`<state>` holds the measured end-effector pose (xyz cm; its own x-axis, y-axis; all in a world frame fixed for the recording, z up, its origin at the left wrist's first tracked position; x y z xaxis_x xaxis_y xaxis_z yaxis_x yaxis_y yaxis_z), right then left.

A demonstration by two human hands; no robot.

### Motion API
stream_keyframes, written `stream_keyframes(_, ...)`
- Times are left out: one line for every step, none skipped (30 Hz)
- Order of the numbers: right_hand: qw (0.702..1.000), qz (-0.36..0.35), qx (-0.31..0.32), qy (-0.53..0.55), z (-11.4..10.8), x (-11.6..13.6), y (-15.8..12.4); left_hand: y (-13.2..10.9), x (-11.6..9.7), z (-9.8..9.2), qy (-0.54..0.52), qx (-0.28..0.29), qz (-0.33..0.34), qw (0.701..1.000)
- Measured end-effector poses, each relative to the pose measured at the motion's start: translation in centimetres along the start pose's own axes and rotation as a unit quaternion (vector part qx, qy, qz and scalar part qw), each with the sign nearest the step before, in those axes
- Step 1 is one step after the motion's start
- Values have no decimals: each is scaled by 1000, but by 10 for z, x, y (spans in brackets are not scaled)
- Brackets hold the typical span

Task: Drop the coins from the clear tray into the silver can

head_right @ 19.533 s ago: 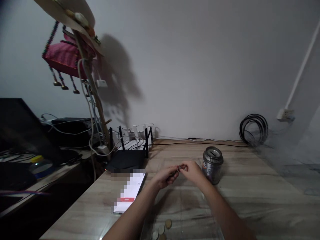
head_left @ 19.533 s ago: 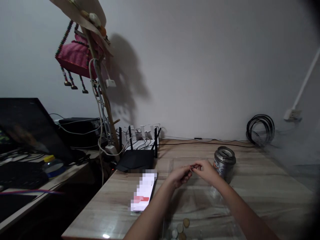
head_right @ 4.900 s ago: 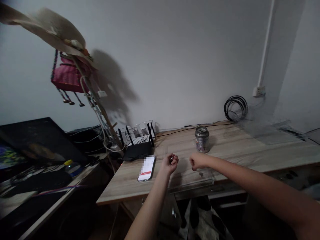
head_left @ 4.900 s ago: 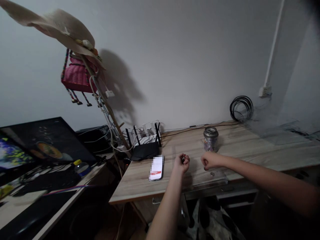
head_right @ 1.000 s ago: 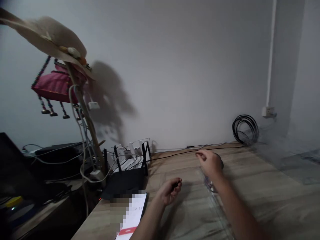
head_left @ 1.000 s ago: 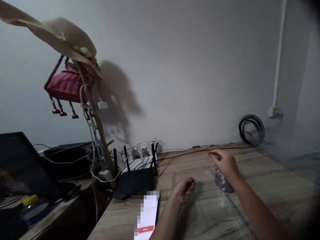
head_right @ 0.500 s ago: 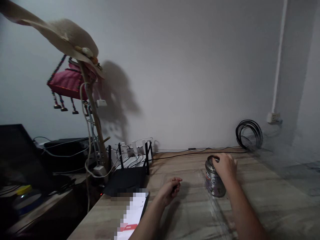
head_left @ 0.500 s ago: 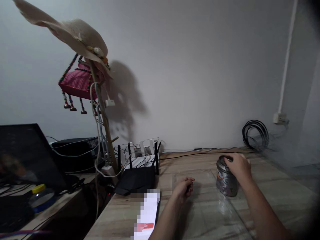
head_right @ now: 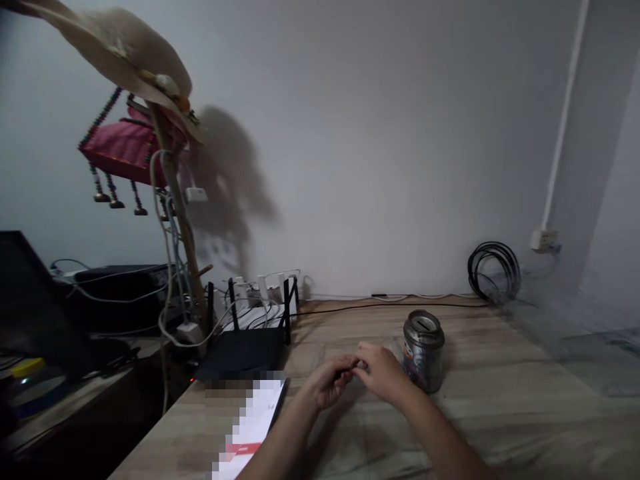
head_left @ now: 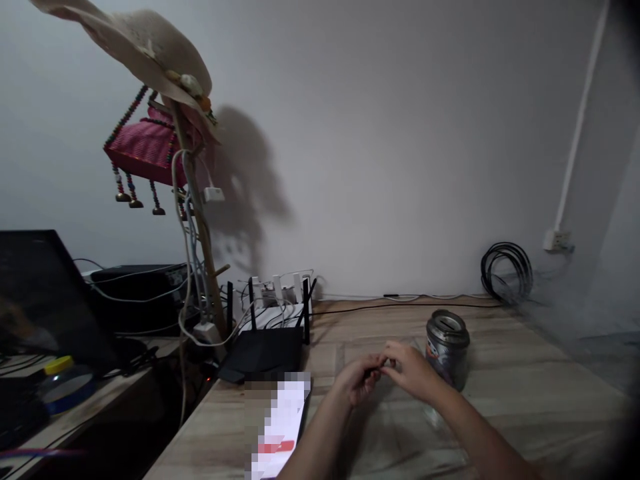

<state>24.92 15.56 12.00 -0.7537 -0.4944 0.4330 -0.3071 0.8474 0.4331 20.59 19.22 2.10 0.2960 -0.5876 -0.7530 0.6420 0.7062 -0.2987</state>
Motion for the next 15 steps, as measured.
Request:
stream_keyframes(1000,-3,-9,-6,-3,0,0,-1,1,-1,-9,-12,-8,1000)
stream_keyframes(1000,-6,-21,-16,-7,-1,0,-2,2,-3,-18,-24,-13,999)
stream_keyframes(999,-8,-41,-31,-15,-2,0,-3,3,-4,-28,-31,-16,999)
stream_keyframes(996,-7,-72,-49,-26,-4,-1,-4,3,-4,-39,-36,-19,998)
stream_keyframes(990,0,-118,-72,-43,-8,-3,-5,3,-4,-51,-39,-19,998)
stream_keyframes(979,17,-175,-100,-63,-14,-8,-5,3,-5,-65,-41,-19,997)
stream_keyframes(962,45,-233,-132,-85,-23,-14,-5,3,-5,-77,-43,-20,996)
stream_keyframes(941,83,-284,-165,-107,-34,-23,-5,3,-6,-86,-46,-19,995)
stream_keyframes(918,134,-315,-200,-125,-48,-32,-5,3,-7,-89,-50,-18,995)
stream_keyframes(901,188,-321,-224,-139,-65,-39,-5,3,-9,-86,-55,-15,995)
stream_keyframes(888,238,-312,-239,-148,-81,-45,-5,2,-10,-76,-58,-11,995)
stream_keyframes(881,279,-294,-243,-154,-97,-50,-5,2,-10,-59,-62,-7,996)
stream_keyframes(879,307,-274,-240,-156,-110,-53,-5,0,-11,-41,-65,1,997)
stream_keyframes(879,324,-258,-235,-157,-119,-55,-6,-1,-10,-23,-67,9,997)
stream_keyframes(880,330,-249,-233,-158,-125,-55,-7,-2,-9,-7,-66,14,998)
Point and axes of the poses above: each hand's wrist, its own y-axis towards the middle knuckle, its own z-axis out of the palm, x = y × z, the point moved 10 cm from there along y, towards the middle knuckle, and after that the axes turned 2 degrees about -x, right-handed, at the moved point
